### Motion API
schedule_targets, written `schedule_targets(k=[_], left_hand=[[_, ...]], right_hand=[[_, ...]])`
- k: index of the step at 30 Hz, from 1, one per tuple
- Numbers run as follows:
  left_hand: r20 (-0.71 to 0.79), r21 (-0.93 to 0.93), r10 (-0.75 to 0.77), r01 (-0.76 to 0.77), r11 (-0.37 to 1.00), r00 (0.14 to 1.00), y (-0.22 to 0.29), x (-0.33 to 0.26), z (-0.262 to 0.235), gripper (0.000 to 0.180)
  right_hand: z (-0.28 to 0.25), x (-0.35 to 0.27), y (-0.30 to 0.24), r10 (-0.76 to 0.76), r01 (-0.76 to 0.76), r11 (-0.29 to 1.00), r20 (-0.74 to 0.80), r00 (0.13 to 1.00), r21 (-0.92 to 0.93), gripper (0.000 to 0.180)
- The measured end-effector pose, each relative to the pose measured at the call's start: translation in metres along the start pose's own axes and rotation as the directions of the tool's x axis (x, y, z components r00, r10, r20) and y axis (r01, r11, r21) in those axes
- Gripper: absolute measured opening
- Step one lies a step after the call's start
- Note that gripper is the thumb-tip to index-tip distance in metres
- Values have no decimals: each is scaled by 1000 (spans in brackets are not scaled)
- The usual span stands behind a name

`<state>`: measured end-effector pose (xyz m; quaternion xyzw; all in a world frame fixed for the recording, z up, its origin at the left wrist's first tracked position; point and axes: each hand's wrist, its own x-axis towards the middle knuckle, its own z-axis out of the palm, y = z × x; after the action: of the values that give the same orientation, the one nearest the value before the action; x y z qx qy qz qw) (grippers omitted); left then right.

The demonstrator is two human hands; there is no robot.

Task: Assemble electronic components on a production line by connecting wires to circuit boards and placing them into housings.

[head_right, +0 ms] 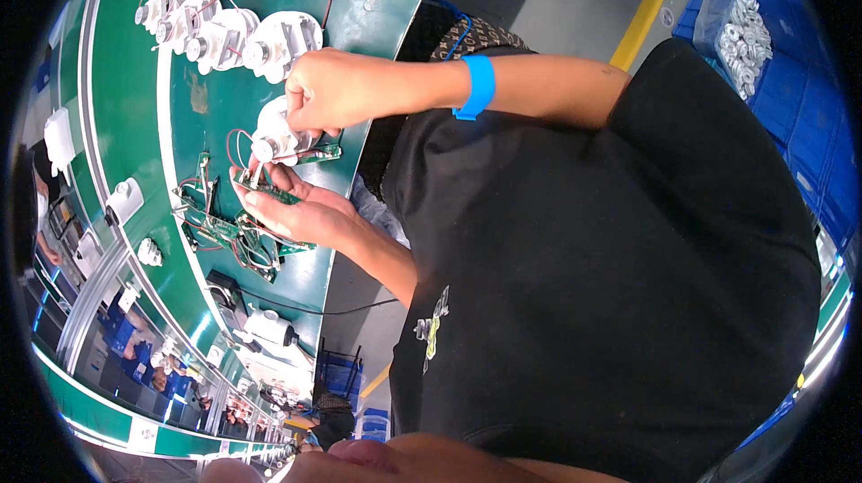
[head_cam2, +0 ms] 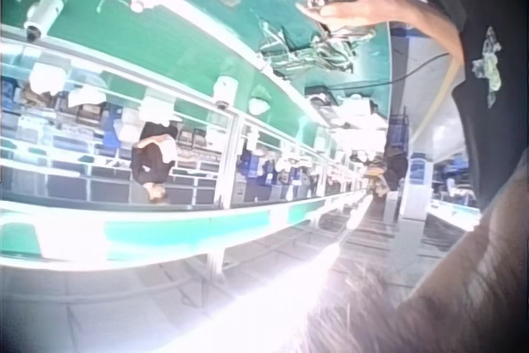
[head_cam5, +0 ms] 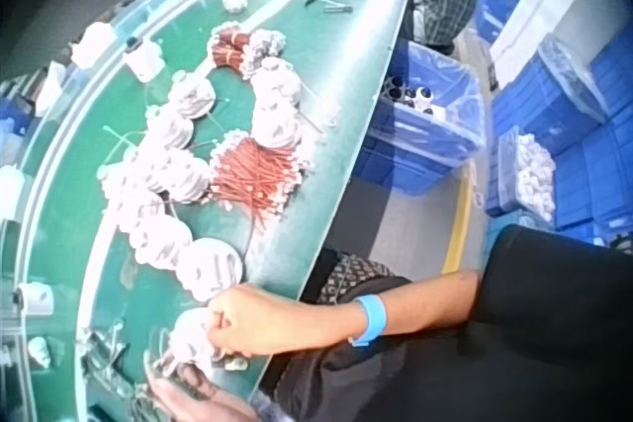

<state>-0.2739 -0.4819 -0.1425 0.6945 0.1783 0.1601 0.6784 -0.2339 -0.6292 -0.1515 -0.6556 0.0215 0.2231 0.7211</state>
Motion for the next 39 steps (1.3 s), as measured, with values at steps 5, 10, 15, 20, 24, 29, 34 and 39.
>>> schedule_targets(k=[5, 10, 15, 20, 24, 29, 34, 39], left_hand=[[39, -30, -37, 38, 999, 999, 0, 1, 1, 43], [85, -147, -53, 65, 987, 995, 1, 7, -10, 46], [65, -320, -192, 203, 925, 979, 1, 10, -28, 44], [183, -506, -334, 379, 775, 925, -2, 6, -45, 41], [197, -483, -535, 556, 677, 822, 3, 1, -39, 40], [312, -626, -492, 565, 537, 813, 16, -7, -12, 42], [452, -652, -392, 597, 469, 801, -3, -10, -15, 47], [442, -641, -427, 611, 466, 789, -2, -9, -14, 49]], right_hand=[[-10, 2, -2, 55, -50, 997, 73, 996, -66, 20], [-20, -19, -8, -177, 140, 836, -19, 984, -530, 20], [-30, -34, -1, -186, 164, 974, -136, 973, -160, 21], [-27, -28, 15, -143, 158, 951, -73, 987, 265, 15], [-14, -24, 20, -491, 523, 850, -267, 829, 63, 14], [-5, -23, 9, -350, 439, 805, -277, 895, 399, 18], [-4, -13, 12, -666, 664, 745, -97, 739, -60, 23], [-1, -15, 5, -481, 467, 859, 19, 876, 211, 26]])
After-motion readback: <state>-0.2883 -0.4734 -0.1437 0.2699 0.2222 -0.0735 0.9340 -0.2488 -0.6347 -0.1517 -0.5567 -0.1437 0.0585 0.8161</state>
